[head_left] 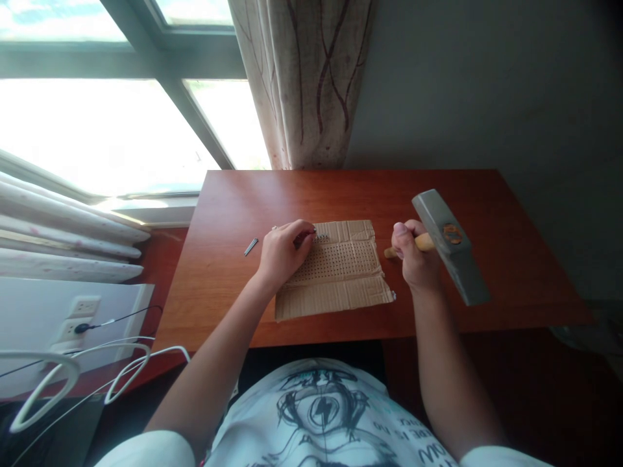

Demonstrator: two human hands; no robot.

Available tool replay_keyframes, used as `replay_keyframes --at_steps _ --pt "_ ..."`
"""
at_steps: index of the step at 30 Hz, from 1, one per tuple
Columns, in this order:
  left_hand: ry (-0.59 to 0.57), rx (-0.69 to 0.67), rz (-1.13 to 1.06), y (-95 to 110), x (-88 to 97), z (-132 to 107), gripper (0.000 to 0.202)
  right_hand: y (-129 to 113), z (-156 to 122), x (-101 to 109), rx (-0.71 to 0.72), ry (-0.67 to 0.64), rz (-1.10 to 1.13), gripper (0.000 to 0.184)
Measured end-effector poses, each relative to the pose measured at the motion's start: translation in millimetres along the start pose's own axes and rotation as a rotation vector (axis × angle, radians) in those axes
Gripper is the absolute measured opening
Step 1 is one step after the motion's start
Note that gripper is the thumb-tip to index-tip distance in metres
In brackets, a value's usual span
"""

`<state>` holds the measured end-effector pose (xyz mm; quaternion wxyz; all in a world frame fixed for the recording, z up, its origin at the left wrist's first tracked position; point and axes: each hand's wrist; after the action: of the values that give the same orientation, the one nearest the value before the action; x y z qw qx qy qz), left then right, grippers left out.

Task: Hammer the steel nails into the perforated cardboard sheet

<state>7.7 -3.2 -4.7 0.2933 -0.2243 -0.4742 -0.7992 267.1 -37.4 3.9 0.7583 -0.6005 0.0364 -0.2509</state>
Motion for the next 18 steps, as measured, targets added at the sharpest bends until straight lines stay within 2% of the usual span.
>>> replay_keyframes --at_steps 2,4,9,14,18 --pt "-0.005 -0.003 -0.002 -1 -0.2 0 0.007 -2 -1 -1 0.009 0.066 0.015 0.05" --pt "-0.007 -0.003 -0.016 -1 -0.4 1 0.007 -6 -1 -2 0.012 0.075 0.014 0.051" --pt "-0.005 0.0 -0.044 -3 -1.0 0 0.008 -19 1 -2 0.019 -0.055 -0.091 0.052" --pt "0.001 0.014 -0.064 -5 -1.8 0 0.008 -24 -2 -3 0.065 -0.136 -0.175 0.043" --pt "-0.006 0.025 -0.102 -8 -1.9 1 0.008 -33 -1 -4 0.125 -0.262 -0.261 0.037"
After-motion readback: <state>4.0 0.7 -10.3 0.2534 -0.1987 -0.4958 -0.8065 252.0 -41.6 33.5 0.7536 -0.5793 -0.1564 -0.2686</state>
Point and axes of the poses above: each hand's wrist, its own z-axis towards the middle knuckle, its own x-axis out of the back of the hand, y = z × x, and after that the axes turned 11 degrees about y, right-handed
